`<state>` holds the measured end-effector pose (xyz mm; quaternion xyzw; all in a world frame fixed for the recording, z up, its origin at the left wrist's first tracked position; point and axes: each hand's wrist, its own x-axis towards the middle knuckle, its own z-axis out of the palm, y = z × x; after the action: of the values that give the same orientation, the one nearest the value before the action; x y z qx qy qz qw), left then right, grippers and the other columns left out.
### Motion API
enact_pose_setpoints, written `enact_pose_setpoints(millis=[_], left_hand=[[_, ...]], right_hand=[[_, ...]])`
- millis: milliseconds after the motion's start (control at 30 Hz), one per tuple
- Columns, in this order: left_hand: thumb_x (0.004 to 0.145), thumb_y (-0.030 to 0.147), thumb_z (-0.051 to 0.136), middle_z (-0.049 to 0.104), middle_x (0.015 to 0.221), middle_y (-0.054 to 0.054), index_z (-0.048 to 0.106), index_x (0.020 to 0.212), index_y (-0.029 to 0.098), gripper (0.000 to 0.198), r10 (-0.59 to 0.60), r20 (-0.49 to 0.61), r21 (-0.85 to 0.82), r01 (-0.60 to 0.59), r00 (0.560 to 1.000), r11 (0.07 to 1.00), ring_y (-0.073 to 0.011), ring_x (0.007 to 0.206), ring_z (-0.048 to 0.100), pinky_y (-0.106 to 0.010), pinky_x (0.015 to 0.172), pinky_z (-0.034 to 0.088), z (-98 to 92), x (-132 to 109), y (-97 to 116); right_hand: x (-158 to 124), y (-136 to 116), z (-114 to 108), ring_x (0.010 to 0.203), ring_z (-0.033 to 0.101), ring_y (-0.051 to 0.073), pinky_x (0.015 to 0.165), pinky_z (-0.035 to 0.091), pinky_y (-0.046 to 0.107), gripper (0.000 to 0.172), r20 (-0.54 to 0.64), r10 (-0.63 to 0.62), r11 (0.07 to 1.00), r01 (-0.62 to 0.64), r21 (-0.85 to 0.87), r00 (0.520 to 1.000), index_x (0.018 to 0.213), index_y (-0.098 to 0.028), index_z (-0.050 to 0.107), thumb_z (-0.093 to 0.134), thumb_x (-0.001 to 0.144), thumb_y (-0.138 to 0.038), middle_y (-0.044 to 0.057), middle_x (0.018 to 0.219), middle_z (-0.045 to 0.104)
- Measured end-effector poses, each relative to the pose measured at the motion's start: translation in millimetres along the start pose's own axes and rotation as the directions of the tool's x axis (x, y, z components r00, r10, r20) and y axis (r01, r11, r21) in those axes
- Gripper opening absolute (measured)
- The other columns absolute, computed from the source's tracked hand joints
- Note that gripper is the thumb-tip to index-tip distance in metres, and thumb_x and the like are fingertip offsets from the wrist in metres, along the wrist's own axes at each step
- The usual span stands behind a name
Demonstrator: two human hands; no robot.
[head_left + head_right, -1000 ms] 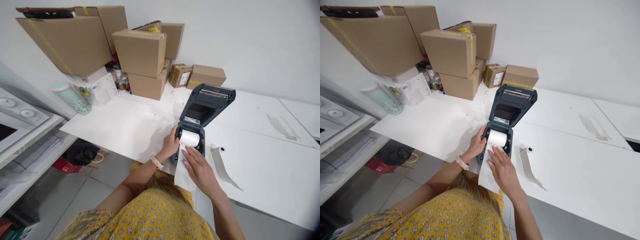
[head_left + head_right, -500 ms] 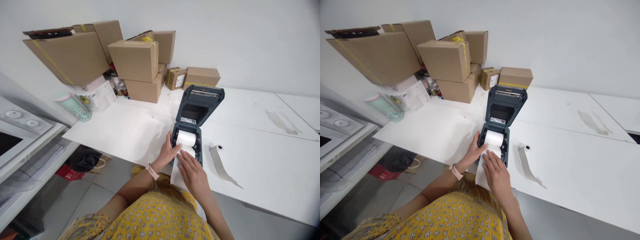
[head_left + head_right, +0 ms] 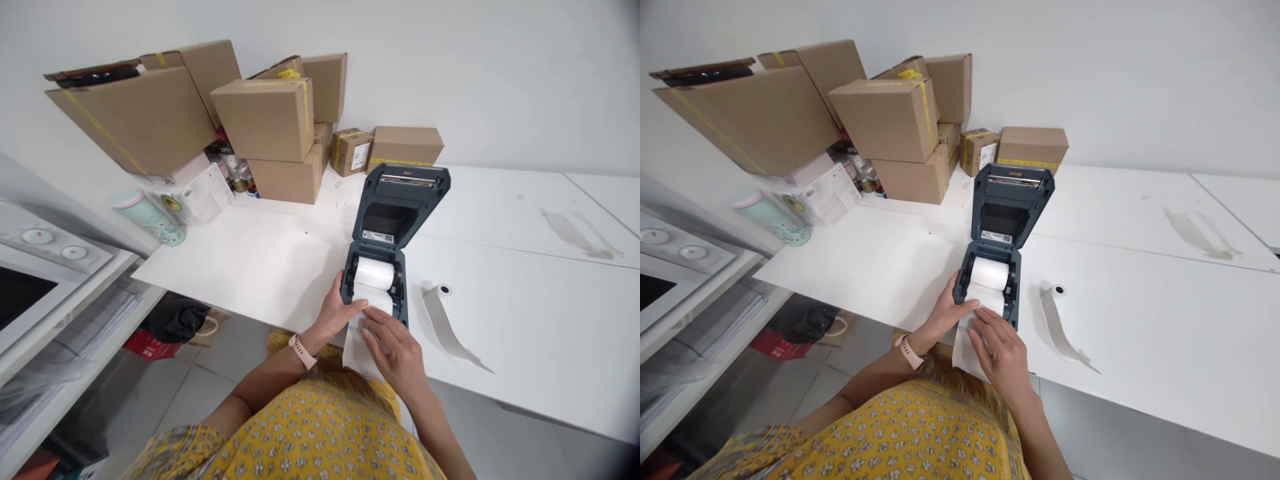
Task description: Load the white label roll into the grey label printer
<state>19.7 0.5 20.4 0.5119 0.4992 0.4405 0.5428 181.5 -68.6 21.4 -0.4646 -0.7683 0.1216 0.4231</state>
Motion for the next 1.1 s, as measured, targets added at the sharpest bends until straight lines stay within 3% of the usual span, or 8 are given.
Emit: enact_pose_setpoints(millis=[133, 267, 400, 533, 633, 733, 867, 1100], left_hand=[[0.079, 0.038, 0.083, 0.056, 0.151, -0.013, 0.037, 0.156, 0.023, 0.09, -0.005, 0.025, -0.059, 0.006, 1.0, 0.998, -0.0337, 0.137, 0.055, -0.048, 0.117, 0.045, 0.1, -0.2, 2.9], [0.075, 0.036, 0.085, 0.055, 0.152, -0.014, 0.039, 0.154, 0.021, 0.093, 0.001, 0.035, -0.12, 0.003, 0.999, 0.993, -0.0342, 0.138, 0.054, -0.048, 0.117, 0.044, 1.2, -0.9, 2.8], [0.077, 0.043, 0.084, 0.052, 0.155, -0.014, 0.034, 0.158, 0.023, 0.097, -0.032, 0.03, -0.128, 0.035, 0.999, 0.991, -0.0348, 0.139, 0.052, -0.047, 0.115, 0.046, -0.3, -13.4, 1.0], [0.078, 0.05, 0.083, 0.047, 0.159, -0.014, 0.03, 0.16, 0.025, 0.1, -0.087, 0.055, -0.134, 0.093, 0.995, 0.987, -0.0365, 0.143, 0.049, -0.048, 0.116, 0.045, -5.1, -27.6, 0.3], [0.078, 0.051, 0.084, 0.037, 0.165, -0.014, 0.024, 0.162, 0.026, 0.106, -0.109, 0.104, -0.148, 0.124, 0.989, 0.981, -0.0371, 0.148, 0.042, -0.048, 0.119, 0.043, -9.3, -34.3, 0.9], [0.08, 0.051, 0.082, 0.024, 0.171, -0.013, 0.016, 0.164, 0.027, 0.109, -0.11, 0.133, -0.152, 0.129, 0.985, 0.98, -0.0363, 0.154, 0.032, -0.048, 0.122, 0.039, -12.9, -38.5, 0.7], [0.079, 0.05, 0.082, 0.013, 0.174, -0.013, 0.009, 0.165, 0.028, 0.115, -0.047, 0.132, -0.121, 0.063, 0.99, 0.991, -0.0354, 0.158, 0.022, -0.047, 0.127, 0.031, -15.2, -39.7, -5.8], [0.07, 0.052, 0.089, -0.001, 0.175, -0.012, -0.006, 0.164, 0.031, 0.135, 0.048, 0.162, -0.136, -0.026, 0.986, 0.99, -0.0336, 0.161, 0.01, -0.049, 0.13, 0.021, -19.7, -41.2, -22.0]], right_hand=[[23.6, 5.7, -25.9, 0.106, 0.073, 0.029, 0.089, 0.062, 0.049, 0.024, -0.195, 0.218, 0.974, -0.201, 0.104, 0.956, 0.113, -0.035, 0.073, 0.053, 0.1, -0.034, 0.005, 0.109, 0.077], [109.0, 33.3, -66.3, 0.136, 0.055, 0.03, 0.114, 0.046, 0.051, 0.043, -0.47, 0.268, 0.963, -0.251, 0.1, 0.841, 0.14, -0.031, 0.058, 0.043, 0.103, -0.047, 0.008, 0.144, 0.06], [212.5, 68.6, -89.7, 0.145, 0.045, 0.024, 0.122, 0.036, 0.047, 0.062, -0.343, 0.331, 0.914, -0.208, 0.348, 0.879, 0.155, -0.027, 0.038, 0.036, 0.103, -0.061, 0.006, 0.163, 0.041], [251.3, 76.2, -91.1, 0.121, 0.061, 0.02, 0.107, 0.047, 0.041, 0.066, -0.192, 0.392, 0.859, -0.284, 0.426, 0.9, 0.133, -0.017, 0.062, 0.027, 0.104, -0.064, 0.011, 0.136, 0.067], [220.3, 57.5, -85.0, 0.115, 0.065, 0.019, 0.101, 0.05, 0.038, 0.054, -0.329, 0.239, 0.941, -0.135, 0.311, 0.914, 0.12, -0.017, 0.071, 0.034, 0.107, -0.055, 0.009, 0.123, 0.073], [159.5, 33.0, -74.0, 0.125, 0.063, 0.022, 0.108, 0.049, 0.043, 0.039, -0.458, -0.028, 0.994, 0.072, 0.079, 0.888, 0.123, -0.024, 0.071, 0.038, 0.108, -0.037, 0.006, 0.128, 0.071], [78.4, 19.6, -50.6, 0.133, 0.059, 0.028, 0.109, 0.05, 0.052, 0.047, -0.393, -0.297, 0.954, 0.254, -0.157, 0.87, 0.144, -0.026, 0.058, 0.046, 0.1, -0.017, 0.009, 0.143, 0.063], [5.6, 28.4, -7.3, 0.131, 0.06, 0.03, 0.105, 0.054, 0.051, 0.057, -0.325, -0.309, 0.935, 0.224, -0.274, 0.894, 0.149, -0.021, 0.053, 0.048, 0.093, -0.01, 0.012, 0.137, 0.066]])
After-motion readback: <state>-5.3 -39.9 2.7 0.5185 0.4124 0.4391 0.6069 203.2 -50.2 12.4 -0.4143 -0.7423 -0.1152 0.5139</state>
